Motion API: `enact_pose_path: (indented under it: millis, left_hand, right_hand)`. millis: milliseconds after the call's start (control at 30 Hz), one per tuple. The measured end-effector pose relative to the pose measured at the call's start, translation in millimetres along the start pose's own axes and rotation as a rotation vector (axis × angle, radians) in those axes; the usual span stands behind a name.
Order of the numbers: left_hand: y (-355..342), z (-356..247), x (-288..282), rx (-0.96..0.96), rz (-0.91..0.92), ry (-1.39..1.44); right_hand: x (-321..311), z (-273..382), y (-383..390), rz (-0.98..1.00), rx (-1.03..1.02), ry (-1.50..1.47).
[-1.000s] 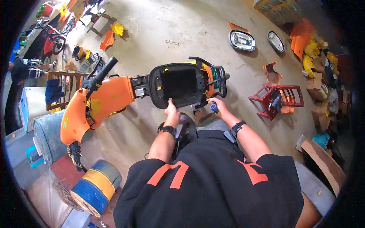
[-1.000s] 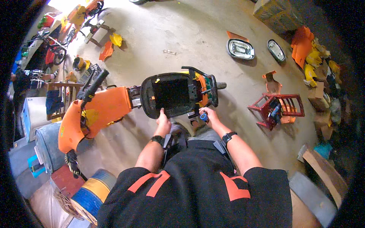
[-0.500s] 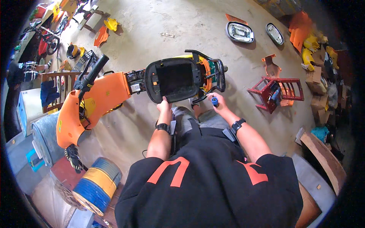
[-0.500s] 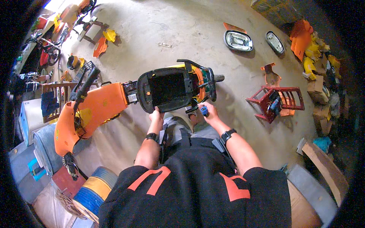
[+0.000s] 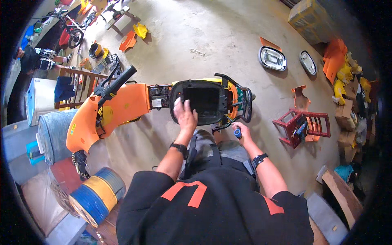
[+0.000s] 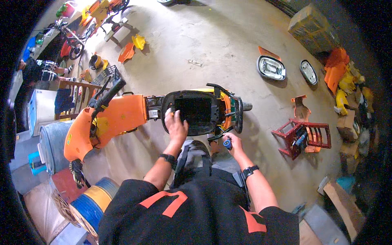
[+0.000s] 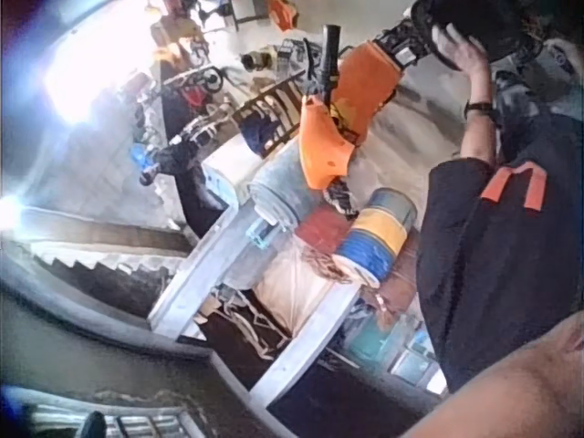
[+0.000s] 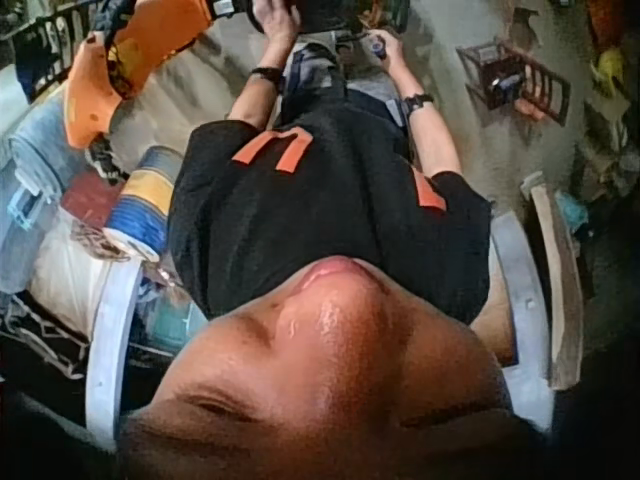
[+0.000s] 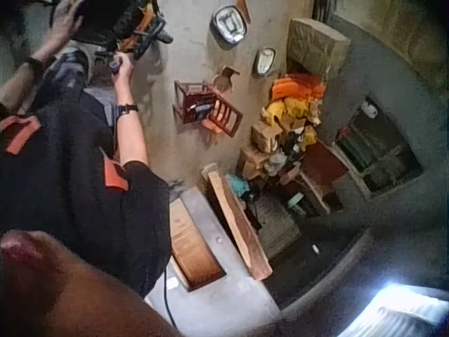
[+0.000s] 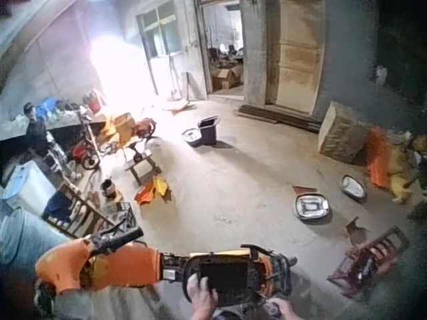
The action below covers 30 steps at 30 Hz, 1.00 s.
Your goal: The recorder is repairing a yellow electric moped, using a drill to remove and install components like the battery box and storage compartment.
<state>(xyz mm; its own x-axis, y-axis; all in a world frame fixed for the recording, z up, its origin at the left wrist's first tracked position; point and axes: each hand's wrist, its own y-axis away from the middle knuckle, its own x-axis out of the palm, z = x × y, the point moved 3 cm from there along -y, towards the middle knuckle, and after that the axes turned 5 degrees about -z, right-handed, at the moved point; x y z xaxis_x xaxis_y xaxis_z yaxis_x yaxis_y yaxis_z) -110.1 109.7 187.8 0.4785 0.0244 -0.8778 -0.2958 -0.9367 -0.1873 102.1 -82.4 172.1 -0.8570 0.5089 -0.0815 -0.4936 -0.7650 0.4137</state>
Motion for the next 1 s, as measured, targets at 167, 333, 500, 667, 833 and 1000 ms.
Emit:
enact_pose_path:
  millis: [167,333,500,667,833,1000]
  left_hand:
    - [-16,44,55,0.691,0.541,-0.112]
    - [31,40,81,0.606,0.763,-0.115]
    - [42,27,96,0.456,0.679,-0.367]
    - [32,1,78,0.477,0.663,-0.277]
    - [23,-26,18,0.508,0.608,-0.295]
    - [-16,-44,-76,0.443,0.433,-0.174]
  right_hand:
    - [14,15,0,0.025,-0.012,0.176]
    - [4,-5,-4,-0.080,0.239,-0.062]
    - [5,-2,-1,-0.018,-0.026,0.332]
    - [-9,-49,-10,-0.056,-0.130,0.144]
    - [-9,-47,-5,-0.069,0.139,-0.107]
    - [-16,-55,-4,0.034,0.260,-0.437]
